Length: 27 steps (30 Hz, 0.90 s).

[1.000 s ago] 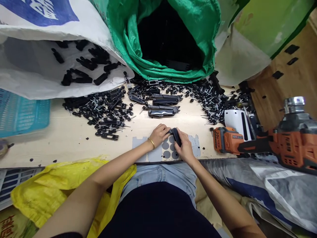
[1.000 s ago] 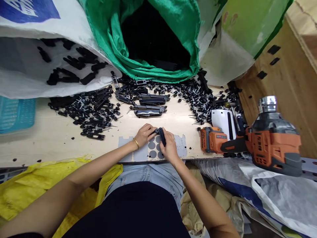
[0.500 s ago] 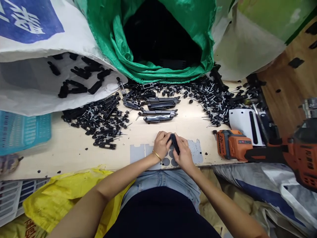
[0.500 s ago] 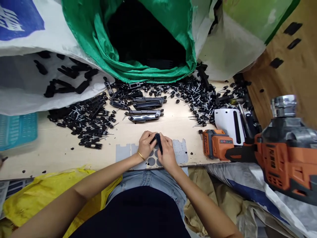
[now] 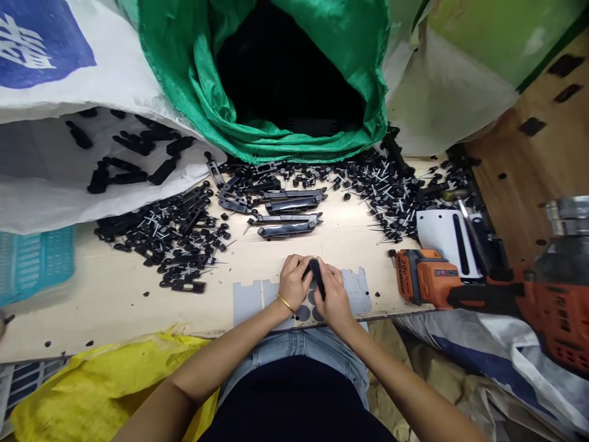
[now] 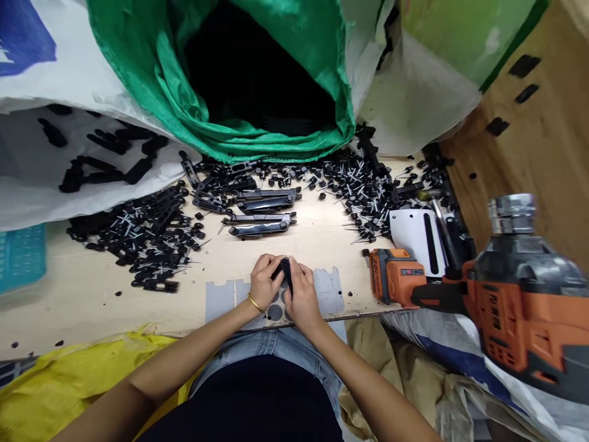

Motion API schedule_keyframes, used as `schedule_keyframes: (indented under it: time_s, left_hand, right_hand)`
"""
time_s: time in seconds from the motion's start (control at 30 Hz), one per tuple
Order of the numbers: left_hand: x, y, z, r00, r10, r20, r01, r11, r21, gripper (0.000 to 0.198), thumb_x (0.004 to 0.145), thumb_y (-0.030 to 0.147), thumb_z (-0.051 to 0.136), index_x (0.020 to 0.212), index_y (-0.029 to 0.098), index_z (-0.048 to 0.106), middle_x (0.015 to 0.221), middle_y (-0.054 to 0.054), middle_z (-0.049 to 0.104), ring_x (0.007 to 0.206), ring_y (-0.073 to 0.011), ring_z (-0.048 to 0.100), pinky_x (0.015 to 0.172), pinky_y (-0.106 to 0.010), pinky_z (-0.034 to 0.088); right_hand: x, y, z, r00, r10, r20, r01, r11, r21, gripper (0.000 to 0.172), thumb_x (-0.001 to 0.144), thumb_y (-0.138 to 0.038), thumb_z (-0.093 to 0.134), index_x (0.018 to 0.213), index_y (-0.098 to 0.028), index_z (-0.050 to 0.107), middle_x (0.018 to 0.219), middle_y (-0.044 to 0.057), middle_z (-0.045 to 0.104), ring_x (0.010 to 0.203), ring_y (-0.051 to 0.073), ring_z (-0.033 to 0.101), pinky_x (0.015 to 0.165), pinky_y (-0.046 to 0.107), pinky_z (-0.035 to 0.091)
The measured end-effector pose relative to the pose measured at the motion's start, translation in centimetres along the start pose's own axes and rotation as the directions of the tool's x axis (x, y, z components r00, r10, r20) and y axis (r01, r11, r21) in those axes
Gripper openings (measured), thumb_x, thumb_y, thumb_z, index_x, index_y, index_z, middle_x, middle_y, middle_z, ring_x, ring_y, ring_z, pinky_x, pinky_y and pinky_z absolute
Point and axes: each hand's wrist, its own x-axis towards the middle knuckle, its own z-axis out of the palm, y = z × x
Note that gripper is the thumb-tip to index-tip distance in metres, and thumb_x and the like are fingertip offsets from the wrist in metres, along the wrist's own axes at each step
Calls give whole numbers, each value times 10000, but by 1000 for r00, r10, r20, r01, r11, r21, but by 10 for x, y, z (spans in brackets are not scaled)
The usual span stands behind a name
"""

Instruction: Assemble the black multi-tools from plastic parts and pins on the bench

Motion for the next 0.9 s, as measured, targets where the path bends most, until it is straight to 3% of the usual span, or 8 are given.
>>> schedule_keyframes:
  time_s: [0.17, 0.27, 0.37, 0.43, 0.57, 0.67, 0.77, 0.9]
  left_hand:
    - [1, -12, -26, 999, 3, 40, -7, 997, 81, 266, 821, 110, 511, 1054, 201, 602, 824, -38, 564, 816, -194, 519, 753, -330, 464]
    - [-7, -29, -46, 999, -30, -38, 35, 991, 133, 270, 813, 124, 523, 1054, 217, 600, 835, -37, 570, 823, -206, 524, 761, -345, 462]
    - [-13, -42, -55, 995, -40, -91, 51, 990, 130, 287, 813, 122, 509, 1070, 219, 591, 839, -35, 556, 825, -202, 534, 760, -339, 466]
    - [-15, -44, -54, 993, -49, -105, 61, 991, 122, 294, 817, 124, 497, 1083, 214, 586, 841, -34, 544, 822, -194, 537, 769, -336, 466]
    - [-13, -42, -51, 992, -65, -111, 78, 990, 119, 297, 808, 115, 502, 1081, 192, 589, 839, -31, 538, 830, -186, 530, 789, -326, 458]
    - [-10, -42, -52, 992, -66, -106, 81, 987, 137, 300, 800, 104, 505, 1077, 179, 591, 843, -34, 542, 844, -187, 520, 796, -319, 447]
    - [-9, -43, -55, 992, -71, -100, 84, 987, 138, 295, 803, 109, 505, 1079, 164, 592, 841, -40, 540, 848, -189, 510, 805, -317, 438]
    - [-10, -43, -57, 990, -122, -75, 133, 979, 152, 299, 812, 131, 505, 1097, 169, 584, 852, -45, 540, 867, -202, 503, 816, -335, 425]
  right_hand:
    - [21, -1, -24, 999, 13, 48, -14, 1000, 26, 534, 807, -227, 523, 1335, -195, 442, 1200, 112, 592, 1097, 250, 527, 919, 447, 474]
    - [74, 14, -63, 979, 133, -155, -148, 985, -92, 395, 846, -291, 502, 1218, -162, 544, 1180, 123, 609, 1087, 240, 549, 923, 425, 460]
    - [150, 43, -108, 909, 196, -369, -277, 943, -182, 446, 822, -212, 502, 1230, -33, 493, 1288, 240, 485, 1236, 303, 401, 1026, 521, 287]
    - [200, 63, -132, 761, 366, -536, -571, 769, -286, 415, 810, -181, 502, 1188, -8, 512, 1302, 270, 447, 1253, 316, 371, 998, 518, 273]
    - [254, 77, -153, 684, 537, -494, -720, 609, -334, 334, 818, -98, 441, 1007, 151, 559, 1086, 359, 541, 1157, 323, 449, 907, 498, 297]
    - [236, 66, -159, 716, 437, -544, -662, 674, -328, 363, 792, -64, 476, 1108, 99, 550, 1146, 337, 535, 1130, 296, 456, 906, 463, 315]
    - [178, 48, -167, 833, 271, -482, -432, 863, -263, 343, 783, -162, 546, 1111, -90, 611, 1035, 169, 627, 918, 212, 557, 839, 373, 395]
    - [105, 32, -168, 998, -3, 59, 18, 966, -258, 260, 799, -290, 537, 1023, -211, 643, 985, 88, 591, 924, 211, 551, 826, 358, 435]
